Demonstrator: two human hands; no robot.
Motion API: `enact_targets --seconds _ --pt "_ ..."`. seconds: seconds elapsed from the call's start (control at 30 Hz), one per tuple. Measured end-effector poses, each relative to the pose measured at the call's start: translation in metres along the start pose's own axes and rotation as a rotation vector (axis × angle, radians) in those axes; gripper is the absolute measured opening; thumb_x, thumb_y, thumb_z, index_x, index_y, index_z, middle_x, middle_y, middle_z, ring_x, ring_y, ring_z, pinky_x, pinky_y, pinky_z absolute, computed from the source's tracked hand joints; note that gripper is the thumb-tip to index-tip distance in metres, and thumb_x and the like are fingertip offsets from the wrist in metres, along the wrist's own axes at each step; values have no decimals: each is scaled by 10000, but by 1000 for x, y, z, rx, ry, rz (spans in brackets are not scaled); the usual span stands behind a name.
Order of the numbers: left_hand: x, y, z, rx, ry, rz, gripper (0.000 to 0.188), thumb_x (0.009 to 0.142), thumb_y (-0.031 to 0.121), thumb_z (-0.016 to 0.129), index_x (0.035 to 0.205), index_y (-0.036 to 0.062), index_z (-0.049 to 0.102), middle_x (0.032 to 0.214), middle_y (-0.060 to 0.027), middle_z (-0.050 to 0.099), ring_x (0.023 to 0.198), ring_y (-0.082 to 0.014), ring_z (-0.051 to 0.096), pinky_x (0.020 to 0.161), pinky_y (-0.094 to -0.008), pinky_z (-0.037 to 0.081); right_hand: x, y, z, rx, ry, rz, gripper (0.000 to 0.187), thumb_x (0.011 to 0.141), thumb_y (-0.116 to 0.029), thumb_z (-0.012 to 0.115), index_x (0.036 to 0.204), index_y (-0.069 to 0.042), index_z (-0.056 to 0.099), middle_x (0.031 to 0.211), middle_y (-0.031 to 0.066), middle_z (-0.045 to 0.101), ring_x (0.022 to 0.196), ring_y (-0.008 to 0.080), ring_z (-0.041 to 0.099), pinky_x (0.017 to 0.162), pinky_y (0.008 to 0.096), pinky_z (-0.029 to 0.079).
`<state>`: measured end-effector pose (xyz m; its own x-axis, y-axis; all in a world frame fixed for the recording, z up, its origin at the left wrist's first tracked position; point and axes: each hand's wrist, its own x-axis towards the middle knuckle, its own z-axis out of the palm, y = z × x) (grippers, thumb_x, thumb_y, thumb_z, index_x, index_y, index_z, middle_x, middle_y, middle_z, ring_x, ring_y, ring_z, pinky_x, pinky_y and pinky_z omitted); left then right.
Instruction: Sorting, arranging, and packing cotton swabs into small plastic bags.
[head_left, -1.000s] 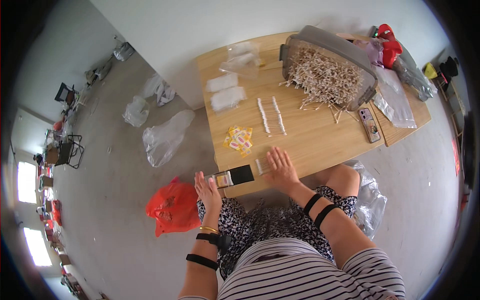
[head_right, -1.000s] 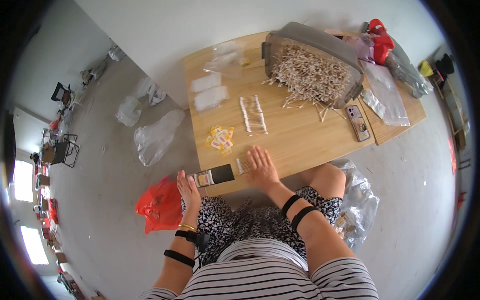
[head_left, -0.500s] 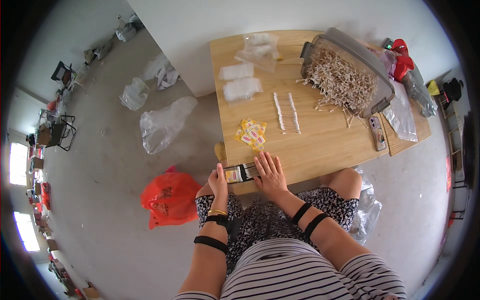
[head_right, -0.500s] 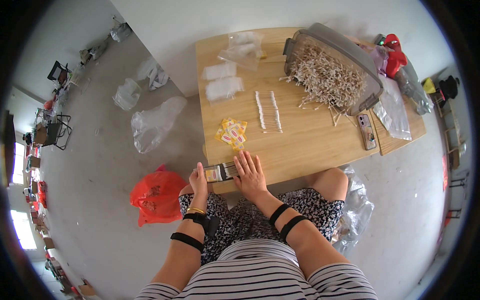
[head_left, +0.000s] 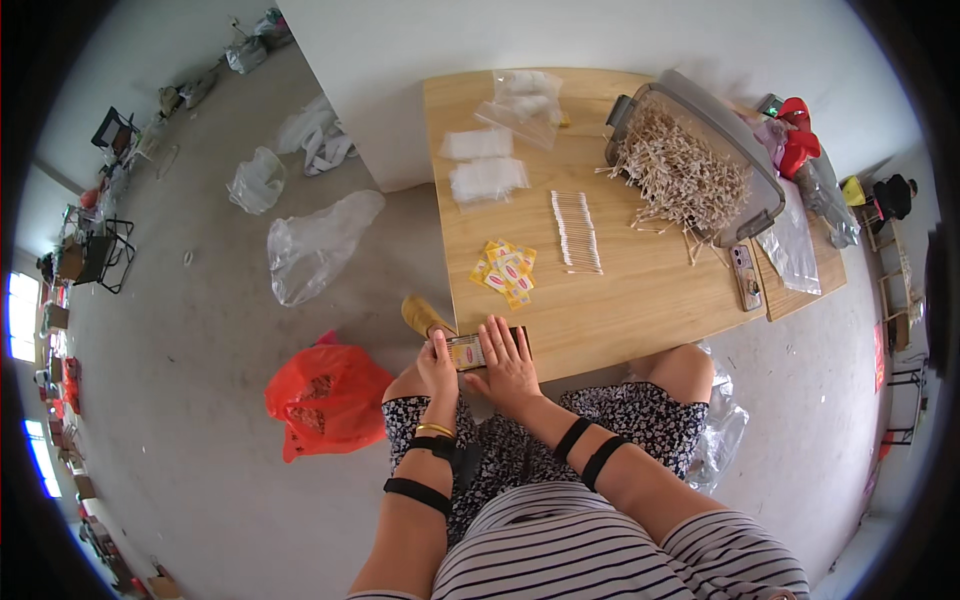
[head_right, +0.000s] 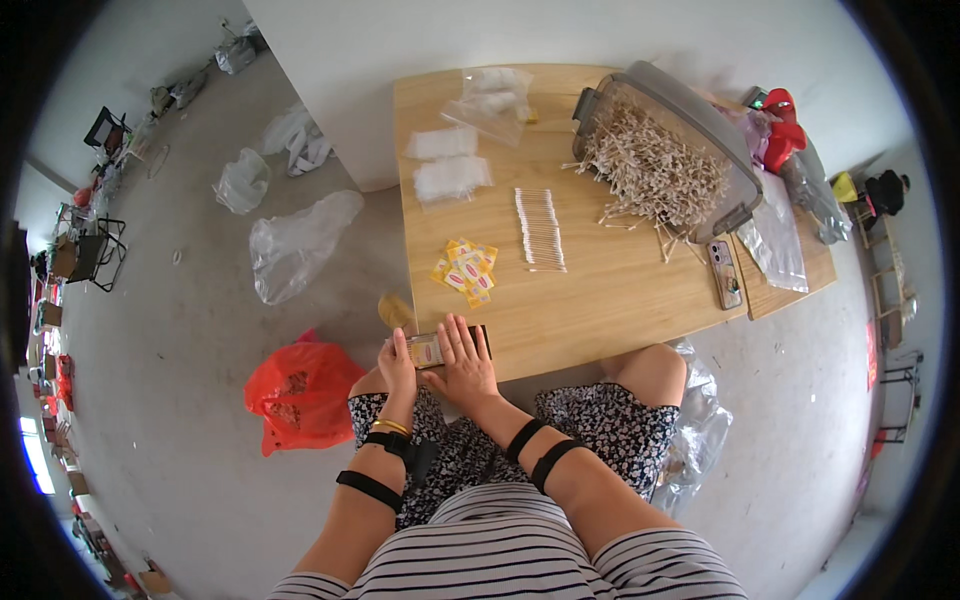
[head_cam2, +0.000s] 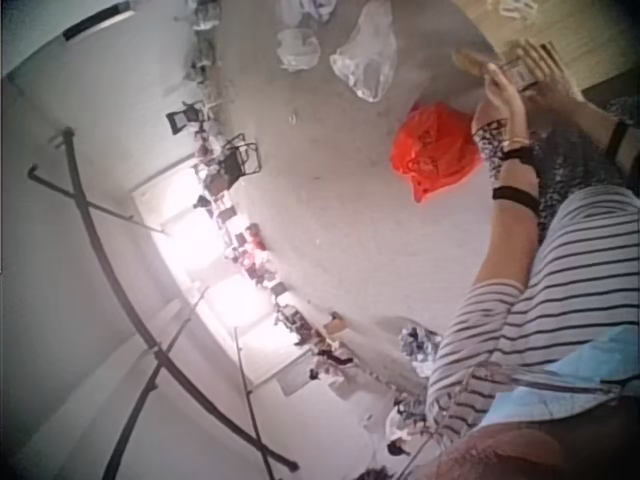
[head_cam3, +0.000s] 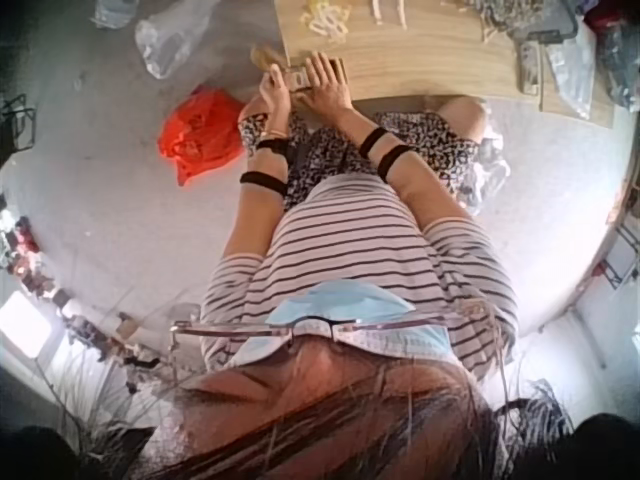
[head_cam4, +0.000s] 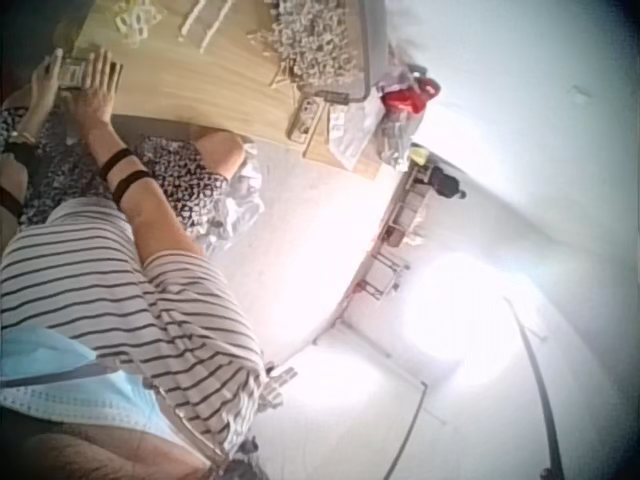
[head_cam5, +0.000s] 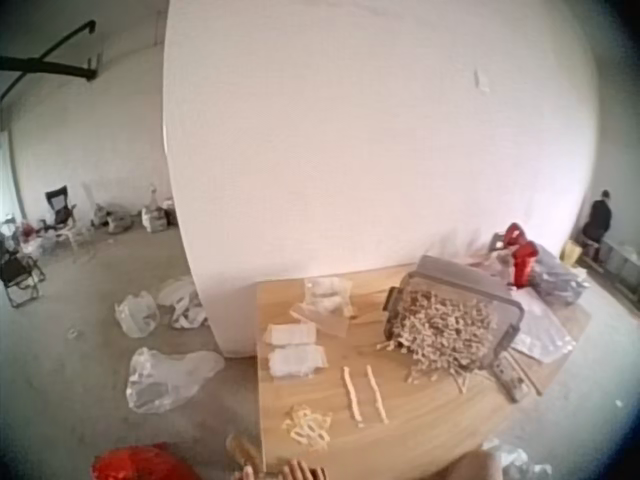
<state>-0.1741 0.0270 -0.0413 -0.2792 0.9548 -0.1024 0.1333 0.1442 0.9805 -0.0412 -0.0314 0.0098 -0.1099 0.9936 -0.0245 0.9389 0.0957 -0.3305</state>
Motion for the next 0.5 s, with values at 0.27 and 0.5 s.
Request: enact_targets --seconds 0.27,0.5 --pt "8 -1 -28 280 -99 37 545 1042 442 479 842 -44 621 717 -188 627 664 -305 602 654 -414 466 -10 27 -3 -145 33 5 914 953 -577 491 1564 32 189 1655 171 155 1549 284 91 1254 470 80" --pt "8 -7 -18 347 -69 129 542 1040 441 470 887 -44 657 803 -246 677 752 -410 656 687 -449 503 1 -8 -5 -136 -60 11 955 941 -614 497 1557 49 192 1653 184 149 1547 293 103 1248 477 94"
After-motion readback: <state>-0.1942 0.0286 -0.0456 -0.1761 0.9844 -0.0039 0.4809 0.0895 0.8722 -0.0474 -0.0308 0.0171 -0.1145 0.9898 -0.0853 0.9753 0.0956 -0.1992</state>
